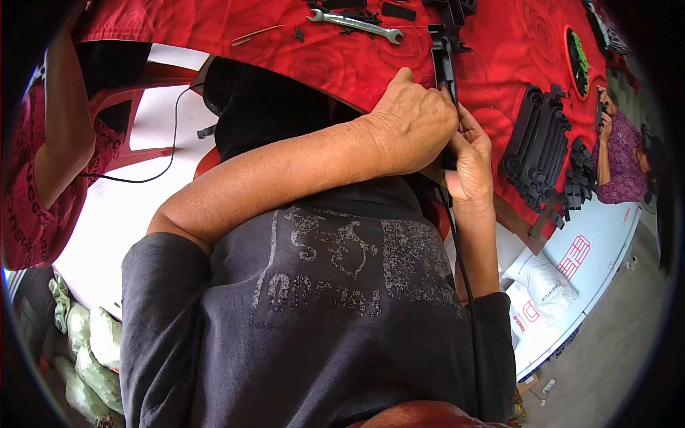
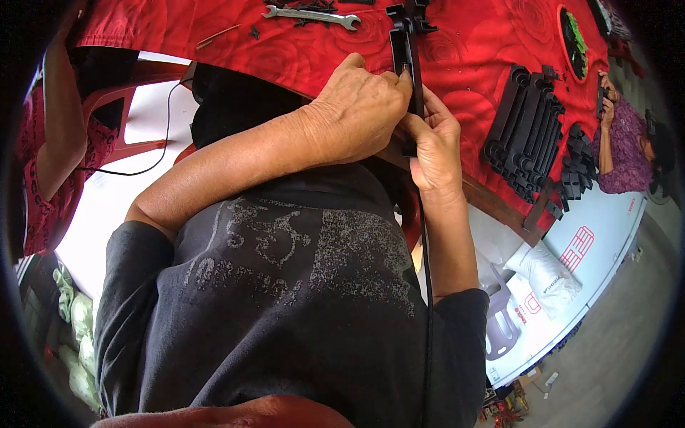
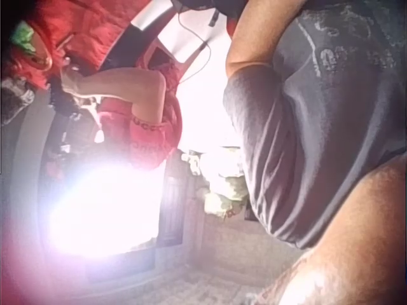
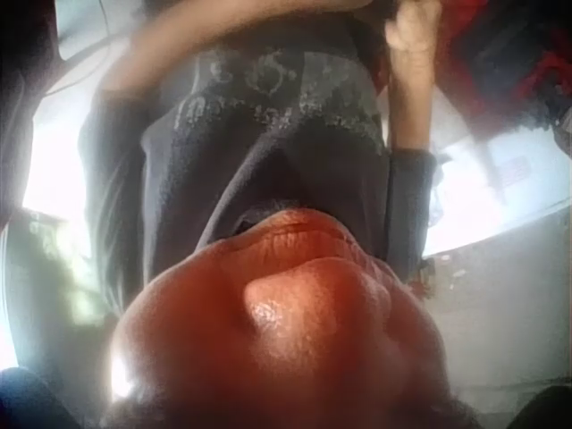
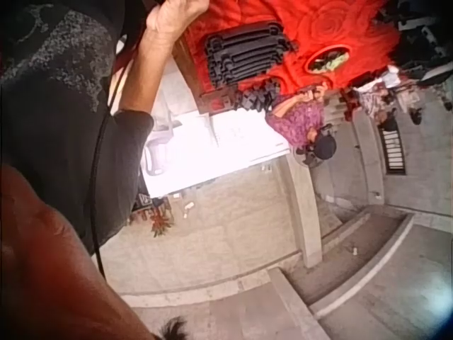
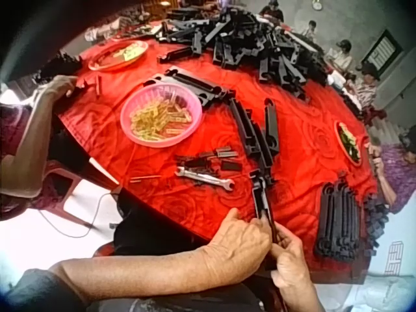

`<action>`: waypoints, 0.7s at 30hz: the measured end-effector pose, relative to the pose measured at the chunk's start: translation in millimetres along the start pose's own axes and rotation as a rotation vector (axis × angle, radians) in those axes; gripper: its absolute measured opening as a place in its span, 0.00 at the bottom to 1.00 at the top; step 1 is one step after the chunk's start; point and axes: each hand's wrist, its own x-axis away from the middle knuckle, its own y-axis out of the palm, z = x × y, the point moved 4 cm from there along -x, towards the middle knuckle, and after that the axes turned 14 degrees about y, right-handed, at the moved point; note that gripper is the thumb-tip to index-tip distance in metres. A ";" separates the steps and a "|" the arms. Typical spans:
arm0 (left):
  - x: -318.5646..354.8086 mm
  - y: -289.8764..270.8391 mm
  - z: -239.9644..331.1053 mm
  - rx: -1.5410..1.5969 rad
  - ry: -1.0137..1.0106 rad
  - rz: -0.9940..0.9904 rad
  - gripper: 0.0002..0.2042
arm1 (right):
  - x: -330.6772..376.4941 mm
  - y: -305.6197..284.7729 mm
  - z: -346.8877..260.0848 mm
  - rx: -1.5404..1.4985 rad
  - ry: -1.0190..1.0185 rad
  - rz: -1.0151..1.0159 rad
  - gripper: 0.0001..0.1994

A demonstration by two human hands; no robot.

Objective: The person assembles small black mechanical components on a red surface, using a wrench to tighten the metal bits.

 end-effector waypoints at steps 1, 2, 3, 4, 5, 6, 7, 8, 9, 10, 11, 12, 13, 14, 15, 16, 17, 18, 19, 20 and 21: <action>-0.2 -1.9 0.1 0.001 0.001 0.000 0.09 | 0.8 0.4 -0.3 -0.002 0.003 0.010 0.23; -0.4 -3.6 -0.1 -0.001 -0.003 -0.027 0.13 | 1.8 1.1 -1.1 -0.002 0.002 0.011 0.23; -0.6 -4.1 -0.2 -0.004 -0.008 -0.053 0.17 | 2.8 1.6 -2.1 0.009 -0.001 0.018 0.23; -0.2 -2.2 -0.7 -0.004 -0.008 -0.053 0.17 | 3.4 2.2 -2.3 0.020 -0.004 0.022 0.23; 0.2 -0.1 -1.8 -0.024 -0.008 -0.018 0.18 | 3.1 1.7 -1.6 0.020 -0.004 0.021 0.23; 0.7 0.8 -2.4 -0.043 -0.007 0.018 0.18 | 2.1 0.6 -0.3 0.014 0.000 0.016 0.23; 0.5 1.1 -2.7 -0.044 -0.007 0.018 0.18 | 1.3 -0.1 0.0 0.008 0.004 0.011 0.23; 0.4 1.6 -3.1 -0.042 -0.010 0.011 0.19 | 1.6 0.0 -0.4 0.008 0.003 0.011 0.23; 0.3 2.0 -3.4 -0.039 -0.013 0.005 0.19 | 2.1 0.2 -0.6 0.010 0.011 0.006 0.23; 0.6 2.5 -3.1 -0.039 -0.011 0.005 0.19 | 2.8 0.3 -0.6 0.011 0.018 0.004 0.23; 1.1 2.1 -2.8 -0.034 -0.006 0.030 0.19 | 3.2 -0.1 -0.7 0.011 0.017 0.005 0.23; 1.7 1.3 -2.5 -0.028 -0.002 0.055 0.19 | 3.5 -0.6 -0.3 0.017 0.017 0.002 0.23; 2.4 -0.2 -0.7 -0.026 0.000 0.054 0.19 | 3.9 -1.6 0.5 0.021 0.017 0.000 0.23; 3.6 -1.1 2.6 -0.024 0.012 0.035 0.18 | 3.9 -3.6 1.5 0.020 0.017 0.003 0.23; 4.8 -2.2 6.4 -0.022 0.023 0.016 0.17 | 3.7 -5.1 2.8 -0.001 0.025 -0.027 0.23; 6.7 -2.6 9.3 -0.022 0.023 0.014 0.17 | 2.3 -5.7 4.5 -0.023 0.033 -0.059 0.23; 8.5 -2.9 13.9 -0.040 0.053 0.006 0.16 | 2.0 -4.7 4.5 -0.026 0.034 -0.059 0.23; 9.7 -2.7 17.9 -0.058 0.082 -0.002 0.14 | 2.5 -1.1 3.3 -0.039 0.024 -0.094 0.23; 10.0 -3.1 19.7 -0.034 0.075 -0.015 0.12 | 3.5 2.0 1.3 -0.050 0.013 -0.127 0.23; 10.3 -2.2 18.0 -0.034 0.076 -0.015 0.12 | 3.3 1.2 1.1 -0.050 0.012 -0.126 0.23; 11.1 -0.6 15.3 -0.006 0.084 0.007 0.12 | 2.7 -0.3 1.5 -0.035 0.020 -0.127 0.24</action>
